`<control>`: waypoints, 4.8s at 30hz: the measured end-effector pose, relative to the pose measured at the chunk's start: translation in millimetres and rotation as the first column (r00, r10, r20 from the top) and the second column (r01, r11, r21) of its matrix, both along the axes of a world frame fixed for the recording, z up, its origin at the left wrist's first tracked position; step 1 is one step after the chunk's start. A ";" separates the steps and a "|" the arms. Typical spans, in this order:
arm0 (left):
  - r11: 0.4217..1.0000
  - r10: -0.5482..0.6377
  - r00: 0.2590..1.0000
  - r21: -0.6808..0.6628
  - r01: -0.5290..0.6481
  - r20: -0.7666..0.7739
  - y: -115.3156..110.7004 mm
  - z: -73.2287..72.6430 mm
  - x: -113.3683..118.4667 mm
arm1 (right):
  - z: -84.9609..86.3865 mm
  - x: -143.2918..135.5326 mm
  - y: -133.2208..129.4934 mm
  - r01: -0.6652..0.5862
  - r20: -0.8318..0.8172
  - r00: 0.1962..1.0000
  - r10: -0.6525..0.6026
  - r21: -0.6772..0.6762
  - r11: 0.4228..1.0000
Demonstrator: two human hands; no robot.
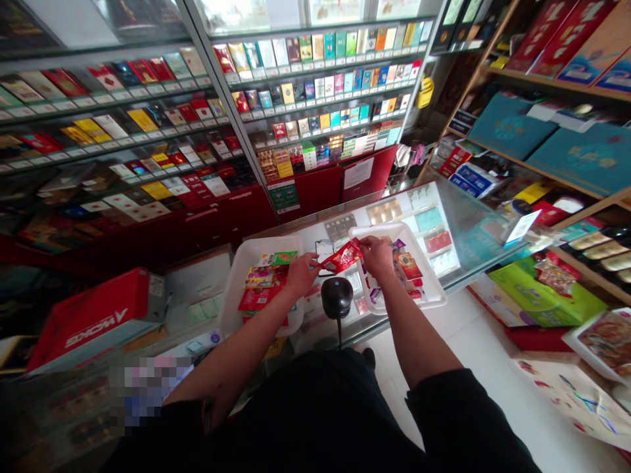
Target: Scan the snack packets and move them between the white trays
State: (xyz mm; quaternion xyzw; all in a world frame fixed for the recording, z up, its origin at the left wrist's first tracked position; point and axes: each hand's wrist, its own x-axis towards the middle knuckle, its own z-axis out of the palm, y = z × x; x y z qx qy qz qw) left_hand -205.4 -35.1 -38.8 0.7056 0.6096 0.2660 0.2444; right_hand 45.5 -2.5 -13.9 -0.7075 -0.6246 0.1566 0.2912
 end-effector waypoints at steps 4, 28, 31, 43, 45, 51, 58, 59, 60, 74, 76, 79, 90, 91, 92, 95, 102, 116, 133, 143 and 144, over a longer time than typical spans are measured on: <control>0.999 0.008 0.999 0.049 -0.010 0.053 -1.5 11.2 4.7 | 5.1 8.2 -1.3 0.034 -0.033 0.999 -0.034 0.008 0.999; 0.992 -0.061 0.996 0.115 0.053 0.072 8.8 53.6 136.7 | 19.2 144.0 5.6 0.089 0.007 0.996 -0.089 -0.070 0.994; 0.992 -0.067 0.997 0.113 0.063 0.038 9.9 48.0 153.5 | 12.5 158.3 9.1 0.072 0.026 0.997 -0.070 -0.106 0.992; 0.992 -0.010 0.998 0.123 0.019 -0.070 19.7 34.5 181.1 | -4.8 176.7 37.7 0.046 -0.056 0.997 -0.054 -0.131 0.990; 0.994 -0.045 0.996 0.096 0.052 -0.082 15.9 30.9 181.8 | -9.0 180.7 37.5 0.027 -0.046 0.998 -0.034 -0.148 0.989; 0.999 -0.048 0.992 0.021 0.050 -0.115 5.5 30.8 186.5 | -11.5 188.2 33.2 0.078 -0.042 0.995 -0.085 -0.146 0.986; 0.994 -0.111 0.992 -0.021 0.110 -0.065 -10.1 49.0 183.9 | 8.1 164.6 25.3 0.123 -0.018 0.992 -0.124 -0.053 0.991; 0.993 -0.117 0.992 -0.012 0.117 -0.055 -14.2 51.9 180.6 | 11.1 158.0 22.8 0.108 -0.025 0.994 -0.109 -0.032 0.994; 0.993 -0.119 0.992 0.000 0.119 -0.046 -18.8 54.5 176.4 | 14.0 150.7 20.2 0.095 -0.033 0.995 -0.095 -0.015 0.995; 0.977 0.214 0.971 -0.010 -0.214 0.104 -93.2 55.4 47.6 | 40.3 14.7 -18.6 -0.181 -0.105 0.977 0.185 0.043 0.982; 0.965 0.261 0.957 -0.021 -0.260 0.127 -102.7 49.8 27.4 | 43.9 -5.4 -24.8 -0.223 -0.117 0.967 0.225 0.030 0.974; 0.948 0.317 0.939 -0.012 -0.318 0.132 -115.3 40.3 -1.4 | 47.5 -35.0 -34.1 -0.269 -0.142 0.952 0.270 0.025 0.963; 0.831 0.531 0.846 -0.173 -0.529 -0.036 -109.9 9.5 -96.7 | 40.9 -143.0 -65.1 -0.469 -0.241 0.862 0.445 -0.050 0.882; 0.817 0.541 0.838 -0.191 -0.544 -0.071 -106.0 6.4 -105.0 | 38.0 -152.1 -66.8 -0.482 -0.239 0.858 0.454 -0.071 0.873; 0.807 0.546 0.832 -0.206 -0.553 -0.096 -101.9 3.2 -113.1 | 34.2 -160.7 -68.1 -0.496 -0.234 0.854 0.465 -0.094 0.863; 0.798 0.540 0.831 -0.233 -0.556 -0.135 -88.9 -6.8 -135.1 | 19.6 -183.7 -69.7 -0.546 -0.209 0.833 0.512 -0.162 0.822; 0.789 0.501 0.841 -0.290 -0.541 -0.205 -61.5 -23.3 -159.8 | -12.6 -220.9 -64.4 -0.543 -0.153 0.839 0.522 -0.295 0.786; 0.783 0.465 0.853 -0.338 -0.522 -0.238 -36.0 -29.2 -167.8 | -44.5 -264.0 -38.6 -0.473 -0.152 0.878 0.454 -0.421 0.774; 0.778 0.574 0.814 -0.255 -0.575 -0.086 -53.4 -28.1 -163.1 | -40.9 -253.9 -39.5 -0.432 -0.166 0.902 0.399 -0.350 0.831; 0.757 0.650 0.707 -0.164 -0.632 0.278 -69.5 -4.6 -145.9 | -11.7 -234.7 -49.3 -0.329 -0.277 0.924 0.263 -0.229 0.916; 0.765 0.638 0.704 -0.159 -0.624 0.312 -69.9 -1.2 -143.2 | -8.3 -231.7 -48.6 -0.307 -0.292 0.927 0.237 -0.224 0.925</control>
